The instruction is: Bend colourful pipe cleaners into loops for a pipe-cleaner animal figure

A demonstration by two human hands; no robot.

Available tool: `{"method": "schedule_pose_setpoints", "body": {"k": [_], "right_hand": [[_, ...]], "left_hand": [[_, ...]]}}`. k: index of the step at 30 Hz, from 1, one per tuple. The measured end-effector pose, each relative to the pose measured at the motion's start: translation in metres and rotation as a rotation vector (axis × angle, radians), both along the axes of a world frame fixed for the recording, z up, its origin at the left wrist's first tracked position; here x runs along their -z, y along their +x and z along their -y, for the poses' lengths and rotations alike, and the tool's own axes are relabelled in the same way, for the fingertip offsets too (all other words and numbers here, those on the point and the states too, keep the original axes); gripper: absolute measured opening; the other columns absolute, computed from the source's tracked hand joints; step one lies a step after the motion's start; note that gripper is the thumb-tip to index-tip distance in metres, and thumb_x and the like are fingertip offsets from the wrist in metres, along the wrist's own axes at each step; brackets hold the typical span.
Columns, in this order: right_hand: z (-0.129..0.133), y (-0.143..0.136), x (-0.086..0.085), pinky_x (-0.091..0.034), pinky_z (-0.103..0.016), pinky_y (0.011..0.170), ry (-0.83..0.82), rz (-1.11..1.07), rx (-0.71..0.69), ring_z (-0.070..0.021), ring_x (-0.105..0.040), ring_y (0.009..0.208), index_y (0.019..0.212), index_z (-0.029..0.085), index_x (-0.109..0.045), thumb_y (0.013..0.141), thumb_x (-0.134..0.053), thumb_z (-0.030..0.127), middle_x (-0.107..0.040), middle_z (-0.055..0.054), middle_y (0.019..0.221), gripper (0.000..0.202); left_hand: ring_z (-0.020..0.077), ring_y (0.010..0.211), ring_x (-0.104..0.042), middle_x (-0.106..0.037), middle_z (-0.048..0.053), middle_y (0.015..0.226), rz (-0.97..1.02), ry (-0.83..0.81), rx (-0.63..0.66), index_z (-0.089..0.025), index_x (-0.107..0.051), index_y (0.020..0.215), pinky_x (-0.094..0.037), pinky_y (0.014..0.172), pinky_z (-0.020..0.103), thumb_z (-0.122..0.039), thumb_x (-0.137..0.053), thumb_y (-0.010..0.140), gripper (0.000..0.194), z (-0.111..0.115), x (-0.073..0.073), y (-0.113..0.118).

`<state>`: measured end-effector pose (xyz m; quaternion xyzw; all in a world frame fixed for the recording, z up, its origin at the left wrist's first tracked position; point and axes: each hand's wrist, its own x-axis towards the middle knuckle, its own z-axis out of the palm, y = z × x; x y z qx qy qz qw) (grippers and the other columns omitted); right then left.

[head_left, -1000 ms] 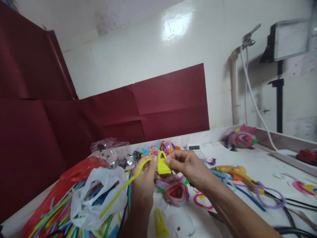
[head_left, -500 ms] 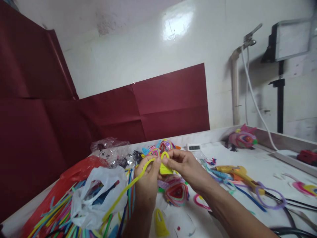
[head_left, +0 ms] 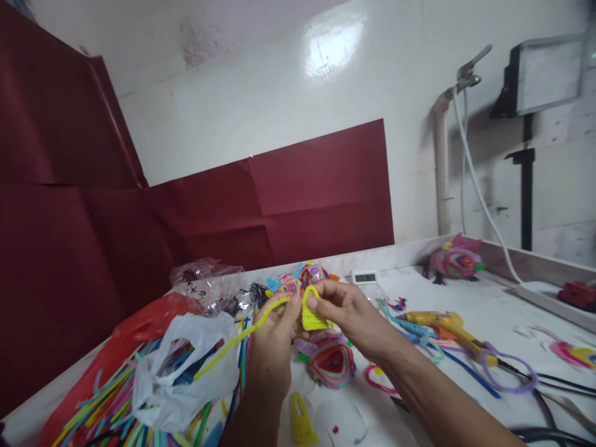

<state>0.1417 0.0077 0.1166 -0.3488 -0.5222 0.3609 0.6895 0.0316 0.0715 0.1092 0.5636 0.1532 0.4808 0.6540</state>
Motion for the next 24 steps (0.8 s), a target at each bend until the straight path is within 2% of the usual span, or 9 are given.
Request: {"method": "schedule_pose_setpoints", "body": {"k": [7, 12, 16, 19, 21, 24], "right_hand": [[0.0001, 0.0057, 0.0051, -0.037, -0.020, 0.054, 0.043, 0.073, -0.002, -0.0076, -0.045, 0.057, 0.076, 0.015, -0.057, 0.074, -0.068, 0.040, -0.052, 0.003, 0.064, 0.027], [0.0029, 0.0074, 0.0052, -0.036, -0.019, 0.054, 0.059, 0.142, 0.013, -0.0069, -0.042, 0.058, 0.075, 0.014, -0.058, 0.073, -0.069, 0.037, -0.050, 0.003, 0.066, 0.026], [0.0047, 0.0087, 0.0063, -0.040, -0.021, 0.056, 0.053, 0.189, -0.005, -0.0088, -0.047, 0.060, 0.077, 0.014, -0.058, 0.075, -0.067, 0.037, -0.052, 0.001, 0.068, 0.025], [0.0054, 0.0094, 0.0060, -0.041, -0.022, 0.057, 0.056, 0.193, -0.017, -0.0099, -0.049, 0.061, 0.077, 0.015, -0.057, 0.076, -0.067, 0.037, -0.053, 0.001, 0.070, 0.024], [0.0057, 0.0098, 0.0054, -0.041, -0.022, 0.058, 0.074, 0.205, 0.008, -0.0100, -0.049, 0.062, 0.076, 0.015, -0.057, 0.075, -0.067, 0.036, -0.053, 0.001, 0.071, 0.023], [0.0052, 0.0103, 0.0052, -0.040, -0.021, 0.058, 0.086, 0.215, 0.059, -0.0095, -0.047, 0.062, 0.078, 0.016, -0.059, 0.076, -0.067, 0.035, -0.053, 0.001, 0.071, 0.021]], "left_hand": [[0.0135, 0.061, -0.061, -0.064, 0.004, 0.066, 0.047, -0.153, 0.284, -0.010, -0.066, 0.079, -0.048, 0.057, 0.023, -0.032, -0.071, 0.070, 0.025, 0.0032, -0.0072, -0.0011], [0.0138, 0.063, -0.062, -0.065, 0.004, 0.066, 0.025, -0.183, 0.348, -0.010, -0.066, 0.078, -0.048, 0.061, 0.024, -0.031, -0.069, 0.073, 0.022, 0.0023, -0.0032, -0.0017], [0.0080, 0.051, -0.054, -0.059, 0.000, 0.058, 0.016, -0.217, 0.395, -0.011, -0.063, 0.077, -0.042, 0.053, 0.019, -0.030, -0.071, 0.071, 0.021, 0.0031, -0.0023, -0.0019], [0.0043, 0.044, -0.046, -0.053, -0.003, 0.053, 0.007, -0.235, 0.398, -0.011, -0.060, 0.072, -0.035, 0.045, 0.017, -0.031, -0.073, 0.068, 0.024, 0.0044, -0.0038, -0.0014], [0.0041, 0.044, -0.045, -0.054, -0.003, 0.056, -0.005, -0.212, 0.363, -0.012, -0.060, 0.073, -0.034, 0.044, 0.017, -0.034, -0.074, 0.068, 0.027, 0.0050, -0.0044, -0.0005], [0.0058, 0.048, -0.050, -0.059, -0.002, 0.060, -0.008, -0.101, 0.203, -0.013, -0.058, 0.073, -0.037, 0.046, 0.016, -0.037, -0.071, 0.069, 0.028, 0.0048, -0.0035, 0.0010]]}}
